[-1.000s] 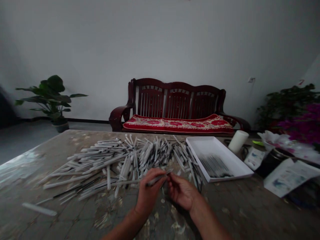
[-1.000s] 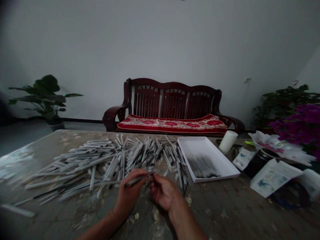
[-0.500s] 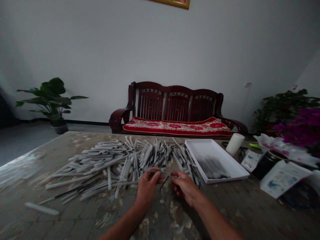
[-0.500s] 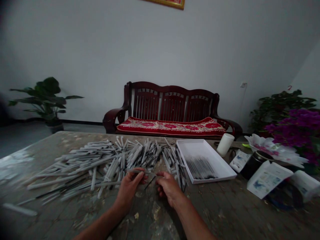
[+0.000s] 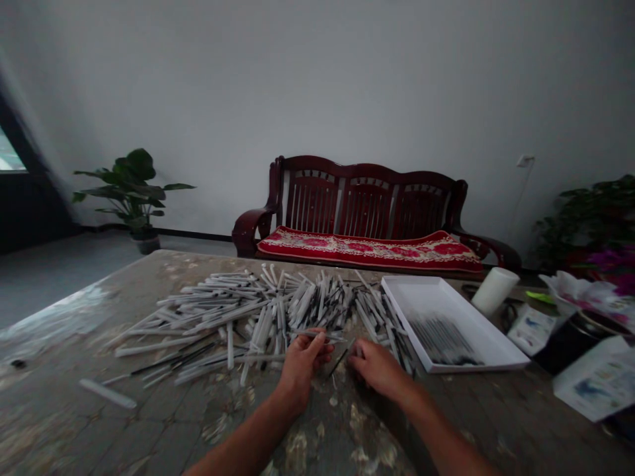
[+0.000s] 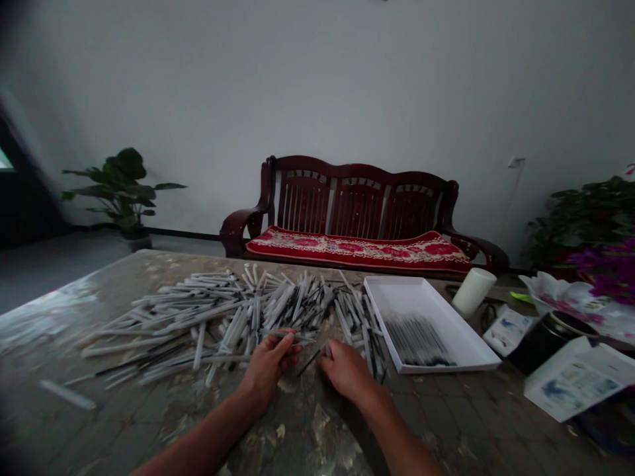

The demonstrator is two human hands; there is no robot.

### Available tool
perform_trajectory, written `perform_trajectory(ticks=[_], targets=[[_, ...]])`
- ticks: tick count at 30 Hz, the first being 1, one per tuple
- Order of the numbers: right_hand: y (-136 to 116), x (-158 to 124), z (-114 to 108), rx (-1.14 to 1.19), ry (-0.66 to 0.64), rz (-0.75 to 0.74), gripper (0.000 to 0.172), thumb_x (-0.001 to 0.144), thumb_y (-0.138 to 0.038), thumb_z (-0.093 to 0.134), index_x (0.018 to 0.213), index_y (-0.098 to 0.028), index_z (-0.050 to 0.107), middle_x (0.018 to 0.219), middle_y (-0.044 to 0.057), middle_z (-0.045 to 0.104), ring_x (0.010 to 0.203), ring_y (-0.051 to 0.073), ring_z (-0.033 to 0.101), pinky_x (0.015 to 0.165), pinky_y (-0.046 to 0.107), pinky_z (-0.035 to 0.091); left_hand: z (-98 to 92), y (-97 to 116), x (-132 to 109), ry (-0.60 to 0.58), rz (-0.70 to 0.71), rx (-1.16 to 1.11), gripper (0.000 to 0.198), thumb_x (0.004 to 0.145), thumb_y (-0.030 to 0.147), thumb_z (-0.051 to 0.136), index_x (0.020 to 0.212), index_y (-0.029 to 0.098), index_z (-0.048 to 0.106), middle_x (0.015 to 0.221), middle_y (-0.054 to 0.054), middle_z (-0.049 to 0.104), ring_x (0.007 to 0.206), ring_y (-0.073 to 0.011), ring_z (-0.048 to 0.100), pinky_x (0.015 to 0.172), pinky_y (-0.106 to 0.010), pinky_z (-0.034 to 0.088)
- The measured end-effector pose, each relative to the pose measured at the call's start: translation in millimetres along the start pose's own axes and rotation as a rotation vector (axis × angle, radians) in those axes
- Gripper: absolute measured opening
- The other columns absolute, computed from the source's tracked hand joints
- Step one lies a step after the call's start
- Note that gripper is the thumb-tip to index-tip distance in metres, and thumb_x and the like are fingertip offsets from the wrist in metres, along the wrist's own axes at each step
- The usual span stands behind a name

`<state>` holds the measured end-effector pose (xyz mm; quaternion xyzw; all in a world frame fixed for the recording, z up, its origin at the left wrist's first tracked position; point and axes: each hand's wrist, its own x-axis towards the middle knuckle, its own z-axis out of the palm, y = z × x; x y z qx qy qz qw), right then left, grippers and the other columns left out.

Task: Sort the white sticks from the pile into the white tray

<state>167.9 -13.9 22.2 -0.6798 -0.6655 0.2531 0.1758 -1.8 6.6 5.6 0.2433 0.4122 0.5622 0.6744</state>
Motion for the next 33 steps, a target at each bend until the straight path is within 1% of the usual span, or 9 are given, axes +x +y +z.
perform_trajectory(ticks=[3, 6, 8, 10, 14, 19, 24, 29, 33], targets=[[2.9, 4.0, 2.5, 0.096, -0.055, 0.012, 0.005, 0.079, -0.021, 0.058, 0.08, -0.018, 0.062, 0.062, -0.004, 0.06, 0.053, 0.011, 0.052, 0.051, 0.021, 0.03, -1.3, 0.7, 1.3, 0.004, -0.02, -0.02, 0.036, 0.056, 0.031, 0.087, 0.081, 0.015, 0.066, 0.068, 0.001, 0.067, 0.059, -0.0122, 0.066, 0.052, -0.021, 0.052], [4.2, 4.2, 5.3, 0.212, -0.08, 0.018, 0.014, 0.083, -0.027, 0.054, 0.08, -0.018, 0.064, 0.058, -0.004, 0.056, 0.047, 0.011, 0.051, 0.048, 0.021, 0.032, -1.4, 1.4, 1.9, 0.003, -0.031, -0.021, 0.033, 0.06, 0.028, 0.086, 0.082, 0.015, 0.066, 0.069, 0.0, 0.068, 0.059, -0.0121, 0.067, 0.052, -0.02, 0.052], [5.1, 3.0, 7.7, 0.269, -0.039, -0.009, 0.02, 0.085, -0.031, 0.051, 0.081, -0.018, 0.066, 0.06, -0.002, 0.058, 0.049, 0.012, 0.052, 0.048, 0.021, 0.034, -1.0, 1.5, 2.0, 0.003, -0.031, -0.027, 0.032, 0.06, 0.027, 0.086, 0.082, 0.014, 0.066, 0.068, 0.0, 0.068, 0.059, -0.0123, 0.067, 0.051, -0.02, 0.052], [6.5, 1.3, 11.2, 0.358, 0.035, -0.036, 0.025, 0.084, -0.034, 0.051, 0.089, -0.018, 0.069, 0.067, 0.0, 0.062, 0.054, 0.014, 0.055, 0.05, 0.022, 0.038, -0.5, 1.2, 2.3, 0.007, -0.027, -0.039, 0.032, 0.059, 0.026, 0.087, 0.081, 0.014, 0.066, 0.066, 0.001, 0.068, 0.059, -0.0122, 0.067, 0.051, -0.02, 0.052], [8.0, -3.6, 19.2, 0.665, 0.128, 0.004, 0.04, 0.076, -0.039, 0.056, 0.109, -0.018, 0.068, 0.079, 0.003, 0.067, 0.064, 0.018, 0.059, 0.054, 0.027, 0.047, -0.2, -0.4, 3.2, 0.01, -0.023, -0.048, 0.033, 0.058, 0.026, 0.088, 0.08, 0.014, 0.067, 0.066, 0.0, 0.068, 0.06, -0.0125, 0.067, 0.052, -0.02, 0.053], [3.5, -8.8, 23.0, 0.898, 0.185, 0.013, 0.043, 0.07, -0.04, 0.063, 0.106, -0.017, 0.069, 0.075, 0.002, 0.066, 0.069, 0.02, 0.061, 0.059, 0.03, 0.052, -0.7, -0.9, 3.2, -0.015, -0.016, -0.037, 0.041, 0.049, 0.033, 0.091, 0.077, 0.014, 0.068, 0.065, -0.001, 0.069, 0.06, -0.013, 0.067, 0.053, -0.021, 0.052], [2.7, -7.2, 23.8, 0.807, 0.234, -0.066, 0.037, 0.074, -0.037, 0.061, 0.103, -0.017, 0.071, 0.076, 0.003, 0.069, 0.066, 0.02, 0.062, 0.06, 0.031, 0.053, -0.2, 0.9, 0.0, -0.039, -0.02, 0.009, 0.046, 0.044, 0.038, 0.092, 0.076, 0.014, 0.07, 0.065, -0.001, 0.07, 0.059, -0.0125, 0.066, 0.052, -0.02, 0.051], [4.3, -6.4, 23.3, 0.508, 0.442, -0.3, 0.021, 0.079, -0.025, 0.06, 0.095, -0.022, 0.074, 0.094, 0.006, 0.072, 0.09, 0.021, 0.066, 0.083, 0.032, 0.052, 1.0, 1.8, -2.2, -0.063, -0.019, 0.057, 0.046, 0.045, 0.041, 0.09, 0.076, 0.014, 0.07, 0.065, 0.0, 0.07, 0.057, -0.012, 0.064, 0.05, -0.02, 0.05], [5.1, -8.9, 21.8, 0.318, 0.481, -0.443, 0.021, 0.086, -0.023, 0.056, 0.1, -0.024, 0.072, 0.092, 0.004, 0.07, 0.089, 0.018, 0.066, 0.081, 0.028, 0.051, 1.1, 1.9, -2.2, -0.033, -0.035, 0.075, 0.043, 0.047, 0.04, 0.089, 0.074, 0.014, 0.068, 0.062, -0.001, 0.069, 0.055, -0.0118, 0.064, 0.049, -0.02, 0.049]])
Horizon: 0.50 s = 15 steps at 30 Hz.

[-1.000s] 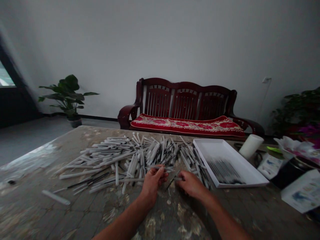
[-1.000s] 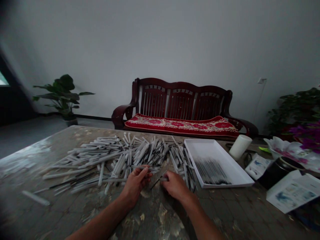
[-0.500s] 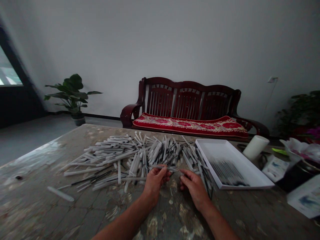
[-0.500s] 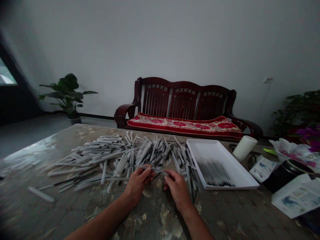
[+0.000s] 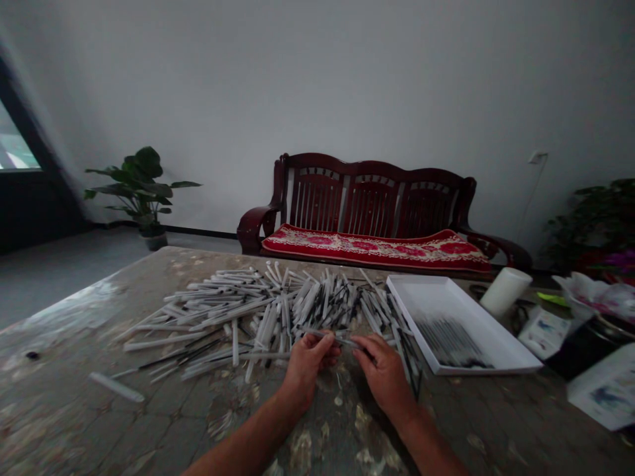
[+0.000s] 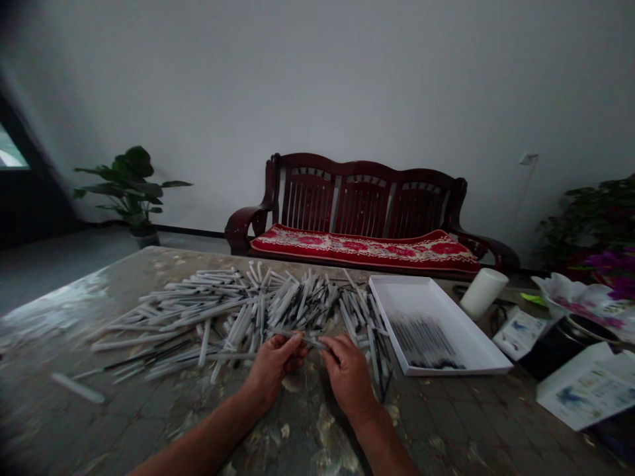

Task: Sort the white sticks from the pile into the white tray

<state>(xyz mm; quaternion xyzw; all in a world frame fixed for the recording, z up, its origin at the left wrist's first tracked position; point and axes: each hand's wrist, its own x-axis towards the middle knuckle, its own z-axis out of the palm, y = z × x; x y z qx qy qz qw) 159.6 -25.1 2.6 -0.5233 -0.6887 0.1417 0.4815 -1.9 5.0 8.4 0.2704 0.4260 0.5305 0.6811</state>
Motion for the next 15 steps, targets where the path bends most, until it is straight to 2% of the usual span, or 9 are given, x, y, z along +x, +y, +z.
perform_trajectory(ticks=[2, 5, 10, 15], targets=[[-1.0, -0.4, -1.3, -0.067, -0.022, -0.04, 0.021, 0.088, -0.024, 0.054, 0.101, -0.023, 0.07, 0.093, 0.005, 0.07, 0.09, 0.019, 0.065, 0.082, 0.029, 0.05, -0.2, 0.4, -0.2, 0.012, 0.003, 0.011, 0.042, 0.048, 0.039, 0.089, 0.074, 0.014, 0.068, 0.061, 0.0, 0.069, 0.055, -0.0119, 0.064, 0.048, -0.019, 0.049], [-4.0, 0.3, -3.3, -0.158, -0.082, -0.018, 0.019, 0.09, -0.025, 0.051, 0.097, -0.022, 0.068, 0.092, 0.006, 0.069, 0.09, 0.02, 0.064, 0.081, 0.03, 0.048, -0.5, 1.3, -0.8, -0.001, 0.032, 0.021, 0.043, 0.047, 0.039, 0.089, 0.074, 0.013, 0.068, 0.061, 0.0, 0.068, 0.055, -0.0121, 0.064, 0.049, -0.019, 0.049], [-13.4, 2.9, -6.0, -0.167, -0.168, 0.144, 0.019, 0.091, -0.03, 0.047, 0.09, -0.021, 0.064, 0.089, 0.007, 0.068, 0.087, 0.021, 0.063, 0.077, 0.031, 0.045, 0.5, 1.3, -1.3, -0.072, 0.101, 0.036, 0.042, 0.046, 0.039, 0.09, 0.073, 0.013, 0.069, 0.06, 0.0, 0.067, 0.054, -0.0131, 0.064, 0.05, -0.021, 0.049], [-16.7, 3.8, -5.7, -0.031, -0.236, 0.301, 0.026, 0.089, -0.04, 0.043, 0.075, -0.022, 0.056, 0.072, 0.001, 0.061, 0.073, 0.018, 0.058, 0.066, 0.028, 0.039, 1.6, 1.6, -2.1, -0.121, 0.177, 0.087, 0.038, 0.05, 0.039, 0.087, 0.072, 0.014, 0.068, 0.058, 0.0, 0.067, 0.054, -0.0143, 0.065, 0.051, -0.022, 0.05]])
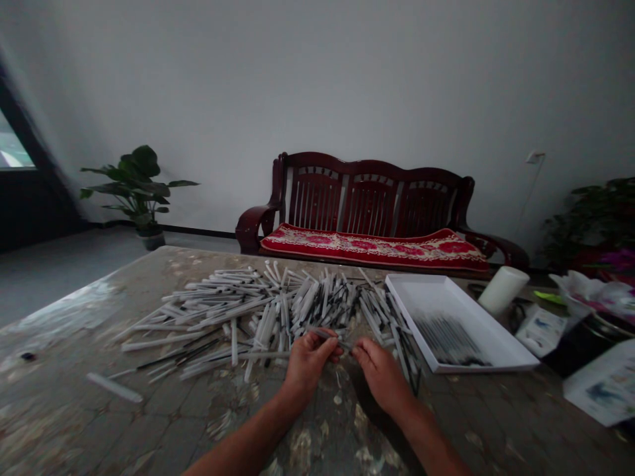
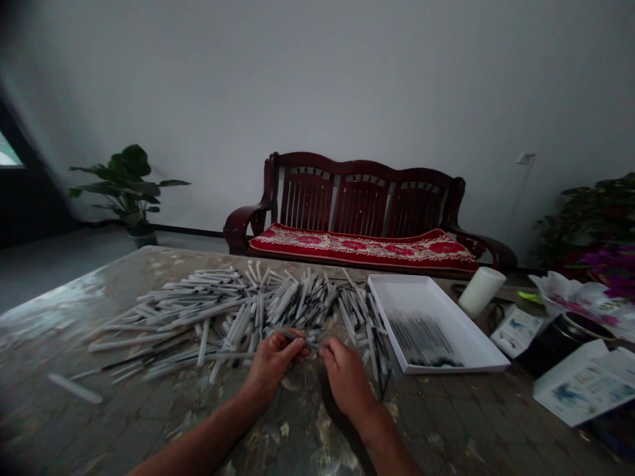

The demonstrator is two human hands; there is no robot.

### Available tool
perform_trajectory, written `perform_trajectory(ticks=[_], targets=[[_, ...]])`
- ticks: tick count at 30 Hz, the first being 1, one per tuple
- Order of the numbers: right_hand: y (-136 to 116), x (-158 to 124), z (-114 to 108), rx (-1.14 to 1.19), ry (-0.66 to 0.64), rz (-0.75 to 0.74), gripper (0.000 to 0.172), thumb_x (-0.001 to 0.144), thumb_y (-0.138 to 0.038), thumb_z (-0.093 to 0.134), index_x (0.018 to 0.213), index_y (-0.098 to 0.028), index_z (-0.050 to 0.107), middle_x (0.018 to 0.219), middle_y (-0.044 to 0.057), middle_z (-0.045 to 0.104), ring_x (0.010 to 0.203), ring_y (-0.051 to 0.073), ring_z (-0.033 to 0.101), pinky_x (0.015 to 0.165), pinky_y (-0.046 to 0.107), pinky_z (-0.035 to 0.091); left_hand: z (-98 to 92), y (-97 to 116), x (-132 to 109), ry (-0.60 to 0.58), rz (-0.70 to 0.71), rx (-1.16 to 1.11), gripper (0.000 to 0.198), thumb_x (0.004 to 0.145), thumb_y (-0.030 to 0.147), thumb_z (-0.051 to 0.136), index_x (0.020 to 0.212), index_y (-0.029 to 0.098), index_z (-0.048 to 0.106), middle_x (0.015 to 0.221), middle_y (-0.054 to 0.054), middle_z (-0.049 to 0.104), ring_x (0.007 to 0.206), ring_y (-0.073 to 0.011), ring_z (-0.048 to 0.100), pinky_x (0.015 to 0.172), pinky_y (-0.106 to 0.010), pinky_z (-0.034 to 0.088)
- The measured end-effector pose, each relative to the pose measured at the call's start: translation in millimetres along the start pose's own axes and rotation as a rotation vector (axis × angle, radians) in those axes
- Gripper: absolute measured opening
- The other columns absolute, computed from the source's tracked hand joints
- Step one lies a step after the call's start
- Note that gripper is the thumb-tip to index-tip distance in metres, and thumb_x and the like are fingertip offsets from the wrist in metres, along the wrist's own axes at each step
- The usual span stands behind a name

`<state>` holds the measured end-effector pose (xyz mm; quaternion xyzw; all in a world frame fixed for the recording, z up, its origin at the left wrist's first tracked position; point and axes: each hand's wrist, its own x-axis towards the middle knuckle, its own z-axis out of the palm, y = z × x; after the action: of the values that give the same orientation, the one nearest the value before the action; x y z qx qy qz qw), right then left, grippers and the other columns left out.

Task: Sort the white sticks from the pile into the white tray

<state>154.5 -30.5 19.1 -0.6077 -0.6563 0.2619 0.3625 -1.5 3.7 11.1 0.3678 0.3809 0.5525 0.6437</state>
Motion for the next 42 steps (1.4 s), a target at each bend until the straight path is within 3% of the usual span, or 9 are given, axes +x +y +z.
perform_trajectory(ticks=[8, 11, 14, 17, 22, 30, 34, 37, 42], targets=[[7.1, -1.2, 2.4, 0.518, -0.255, 0.434, 0.045, 0.078, -0.067, 0.051, 0.078, -0.021, 0.051, 0.055, -0.009, 0.036, 0.041, 0.007, 0.029, 0.041, 0.02, 0.018, 3.1, 0.4, -1.2, -0.041, 0.008, 0.033, 0.039, 0.053, 0.042, 0.085, 0.073, 0.014, 0.067, 0.057, -0.001, 0.066, 0.052, -0.0144, 0.064, 0.05, -0.023, 0.05], [3.9, -1.8, 1.4, 0.44, -0.186, 0.335, 0.042, 0.081, -0.063, 0.05, 0.089, -0.021, 0.056, 0.061, -0.006, 0.047, 0.047, 0.01, 0.042, 0.044, 0.021, 0.028, 2.7, -1.0, 0.3, 0.022, -0.018, 0.003, 0.041, 0.051, 0.043, 0.086, 0.073, 0.014, 0.067, 0.059, 0.0, 0.066, 0.052, -0.0139, 0.064, 0.05, -0.022, 0.05], [-1.6, -2.5, 0.9, 0.156, -0.056, 0.077, 0.028, 0.086, -0.044, 0.052, 0.101, -0.022, 0.059, 0.081, 0.001, 0.063, 0.075, 0.018, 0.06, 0.066, 0.027, 0.043, 0.4, -0.6, 1.0, 0.091, -0.057, -0.026, 0.04, 0.052, 0.042, 0.086, 0.073, 0.015, 0.067, 0.061, 0.0, 0.067, 0.056, -0.0138, 0.065, 0.052, -0.022, 0.051], [-5.7, -3.9, 1.7, -0.077, -0.009, -0.075, 0.021, 0.091, -0.034, 0.045, 0.097, -0.022, 0.061, 0.093, 0.006, 0.067, 0.091, 0.021, 0.061, 0.079, 0.031, 0.041, -1.5, 1.2, -0.1, 0.111, -0.081, -0.047, 0.041, 0.051, 0.041, 0.087, 0.074, 0.014, 0.067, 0.062, 0.0, 0.068, 0.056, -0.0135, 0.065, 0.052, -0.022, 0.052], [-5.1, -5.8, 1.2, -0.197, -0.034, -0.091, 0.027, 0.094, -0.036, 0.038, 0.077, -0.022, 0.054, 0.076, 0.003, 0.062, 0.075, 0.018, 0.058, 0.067, 0.027, 0.036, -1.1, 3.1, -2.7, 0.073, -0.079, -0.055, 0.043, 0.049, 0.042, 0.088, 0.074, 0.014, 0.067, 0.061, 0.0, 0.067, 0.054, -0.0131, 0.065, 0.052, -0.022, 0.051], [1.0, -3.3, -0.1, 0.185, -0.193, 0.096, 0.041, 0.088, -0.058, 0.041, 0.07, -0.022, 0.048, 0.058, -0.006, 0.043, 0.054, 0.011, 0.045, 0.051, 0.023, 0.032, -1.3, -0.4, -1.6, 0.023, -0.05, -0.014, 0.041, 0.051, 0.042, 0.087, 0.073, 0.014, 0.067, 0.061, 0.0, 0.067, 0.055, -0.0147, 0.065, 0.053, -0.023, 0.051], [3.7, 1.4, -4.7, 0.43, -0.311, 0.284, 0.052, 0.083, -0.07, 0.041, 0.101, -0.023, 0.054, 0.071, -0.003, 0.059, 0.051, 0.011, 0.053, 0.041, 0.019, 0.035, -2.9, -1.0, 0.0, 0.065, 0.075, 0.046, 0.029, 0.06, 0.037, 0.081, 0.078, 0.017, 0.069, 0.065, -0.002, 0.069, 0.062, -0.0176, 0.067, 0.06, -0.026, 0.053], [4.0, 2.9, -16.1, 0.314, -0.345, 0.418, 0.04, 0.084, -0.059, 0.05, 0.095, -0.02, 0.057, 0.071, -0.002, 0.061, 0.049, 0.009, 0.054, 0.038, 0.016, 0.037, -5.8, -0.6, -2.7, 0.082, 0.221, 0.192, 0.016, 0.068, 0.028, 0.076, 0.081, 0.019, 0.071, 0.07, -0.003, 0.071, 0.065, -0.0183, 0.067, 0.067, -0.027, 0.053], [-9.8, -14.3, -27.7, 0.39, -0.572, 0.45, 0.041, 0.082, -0.058, 0.055, 0.089, -0.017, 0.06, 0.064, -0.001, 0.064, 0.044, 0.009, 0.055, 0.037, 0.016, 0.038, -11.4, -3.2, -15.4, -0.215, 0.521, 0.539, 0.015, 0.082, 0.017, 0.061, 0.085, 0.025, 0.073, 0.103, -0.007, 0.073, 0.1, -0.0218, 0.067, 0.092, -0.031, 0.05]])
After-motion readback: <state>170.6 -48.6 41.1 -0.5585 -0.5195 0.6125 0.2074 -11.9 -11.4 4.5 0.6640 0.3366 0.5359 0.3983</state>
